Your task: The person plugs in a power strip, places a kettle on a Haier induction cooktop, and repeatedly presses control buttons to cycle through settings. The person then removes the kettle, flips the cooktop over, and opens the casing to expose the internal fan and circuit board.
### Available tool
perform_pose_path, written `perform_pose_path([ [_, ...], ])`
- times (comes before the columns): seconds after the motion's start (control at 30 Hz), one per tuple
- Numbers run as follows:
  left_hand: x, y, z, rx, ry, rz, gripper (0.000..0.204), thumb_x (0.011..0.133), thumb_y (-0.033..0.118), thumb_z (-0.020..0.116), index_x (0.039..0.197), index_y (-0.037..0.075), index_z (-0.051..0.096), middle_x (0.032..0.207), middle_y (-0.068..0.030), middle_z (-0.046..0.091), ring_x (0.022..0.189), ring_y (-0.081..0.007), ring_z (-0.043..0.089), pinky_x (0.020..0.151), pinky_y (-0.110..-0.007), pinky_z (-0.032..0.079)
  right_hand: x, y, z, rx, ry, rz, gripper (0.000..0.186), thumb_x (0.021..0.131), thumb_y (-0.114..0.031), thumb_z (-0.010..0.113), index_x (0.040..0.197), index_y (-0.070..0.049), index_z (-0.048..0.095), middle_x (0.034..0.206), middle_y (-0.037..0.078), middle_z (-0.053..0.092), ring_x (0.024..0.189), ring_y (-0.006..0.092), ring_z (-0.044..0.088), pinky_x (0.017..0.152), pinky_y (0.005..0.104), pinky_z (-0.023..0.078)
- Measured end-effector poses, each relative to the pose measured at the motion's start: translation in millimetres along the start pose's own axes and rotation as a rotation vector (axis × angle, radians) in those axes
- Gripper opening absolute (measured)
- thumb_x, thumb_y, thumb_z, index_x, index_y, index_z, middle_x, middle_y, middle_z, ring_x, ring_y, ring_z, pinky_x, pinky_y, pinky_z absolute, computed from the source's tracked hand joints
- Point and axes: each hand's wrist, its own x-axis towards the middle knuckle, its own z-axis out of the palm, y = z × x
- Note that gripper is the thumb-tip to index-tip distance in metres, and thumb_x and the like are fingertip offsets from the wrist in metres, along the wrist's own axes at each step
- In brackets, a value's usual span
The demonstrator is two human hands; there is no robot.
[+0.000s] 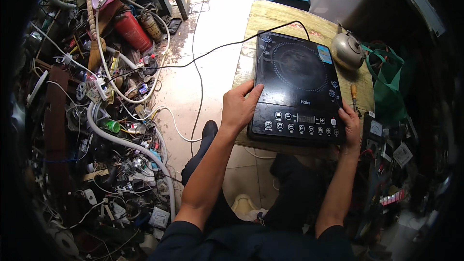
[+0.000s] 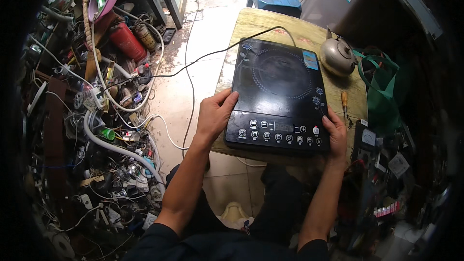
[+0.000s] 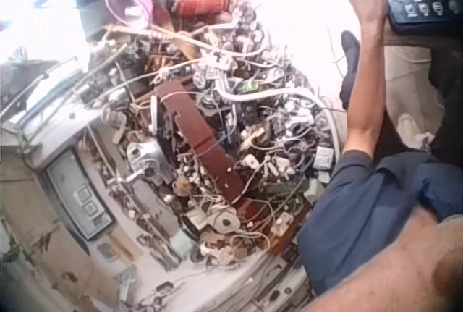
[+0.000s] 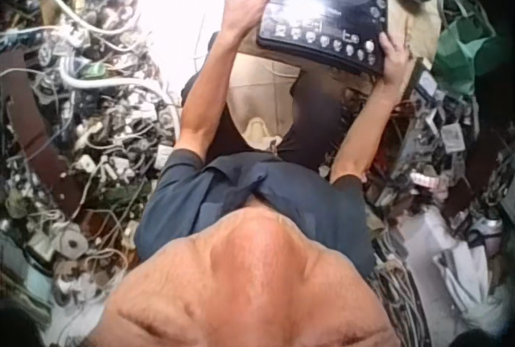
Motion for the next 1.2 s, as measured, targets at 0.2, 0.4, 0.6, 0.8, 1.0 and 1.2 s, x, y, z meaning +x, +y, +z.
perform_pose_path([
  [0.2, -7, 8, 2, -0.015, 0.021, 0.095, 0.033, 0.097, 0.029, 0.073, 0.1, -0.003, 0.069, 0.083, -0.0157, 0.07, 0.075, -0.0196, 0.065, 0.073, -0.034, 0.051, -4, 5, -5, 0.096, -0.035, 0.023, 0.05, 0.101, -0.006, 0.055, 0.147, 0.01, 0.048, 0.134, 0.018, 0.067, 0.111, 0.0211, 0.071, 0.094, 0.0318, 0.059],
  [0.4, -12, 28, 4, -0.025, 0.035, 0.275, 0.039, 0.096, 0.032, 0.075, 0.106, -0.005, 0.071, 0.095, -0.0149, 0.074, 0.081, -0.0226, 0.068, 0.079, -0.032, 0.053, 0, -22, -17, 0.058, -0.084, 0.102, 0.047, 0.1, -0.01, 0.052, 0.142, 0.012, 0.052, 0.127, 0.02, 0.07, 0.107, 0.0213, 0.073, 0.093, 0.0311, 0.059],
  [0.6, -1, 33, -5, -0.184, -0.035, 0.102, 0.039, 0.1, 0.031, 0.072, 0.109, -0.007, 0.072, 0.096, -0.0074, 0.074, 0.086, -0.0098, 0.063, 0.079, -0.026, 0.051, 15, -37, -22, 0.055, -0.158, 0.156, 0.049, 0.098, -0.009, 0.05, 0.142, 0.013, 0.051, 0.128, 0.021, 0.069, 0.106, 0.0231, 0.073, 0.095, 0.0317, 0.059],
  [0.8, 2, 44, -4, -0.363, -0.074, 0.03, 0.036, 0.1, 0.023, 0.072, 0.114, -0.01, 0.072, 0.116, -0.0112, 0.073, 0.091, -0.0098, 0.064, 0.081, -0.024, 0.053, 4, -10, -19, 0.164, -0.164, 0.158, 0.052, 0.097, -0.001, 0.051, 0.147, 0.013, 0.046, 0.136, 0.022, 0.065, 0.119, 0.0244, 0.068, 0.105, 0.0346, 0.054],
  [1.0, -3, 36, -9, -0.209, -0.149, 0.036, 0.036, 0.092, 0.011, 0.074, 0.121, -0.009, 0.069, 0.135, -0.0144, 0.068, 0.106, -0.0183, 0.068, 0.094, -0.031, 0.054, 0, 9, -19, 0.109, -0.051, 0.14, 0.039, 0.101, -0.005, 0.054, 0.137, 0.01, 0.057, 0.124, 0.016, 0.071, 0.105, 0.0199, 0.072, 0.092, 0.0319, 0.06],
  [1.2, -14, 35, -9, -0.091, -0.17, 0.209, 0.039, 0.088, 0.011, 0.076, 0.122, -0.008, 0.07, 0.139, -0.0198, 0.065, 0.115, -0.0246, 0.069, 0.099, -0.033, 0.053, -4, 34, -30, -0.056, 0.094, 0.144, 0.028, 0.102, -0.007, 0.059, 0.126, 0.006, 0.065, 0.115, 0.011, 0.073, 0.098, 0.0164, 0.071, 0.085, 0.0285, 0.058],
])
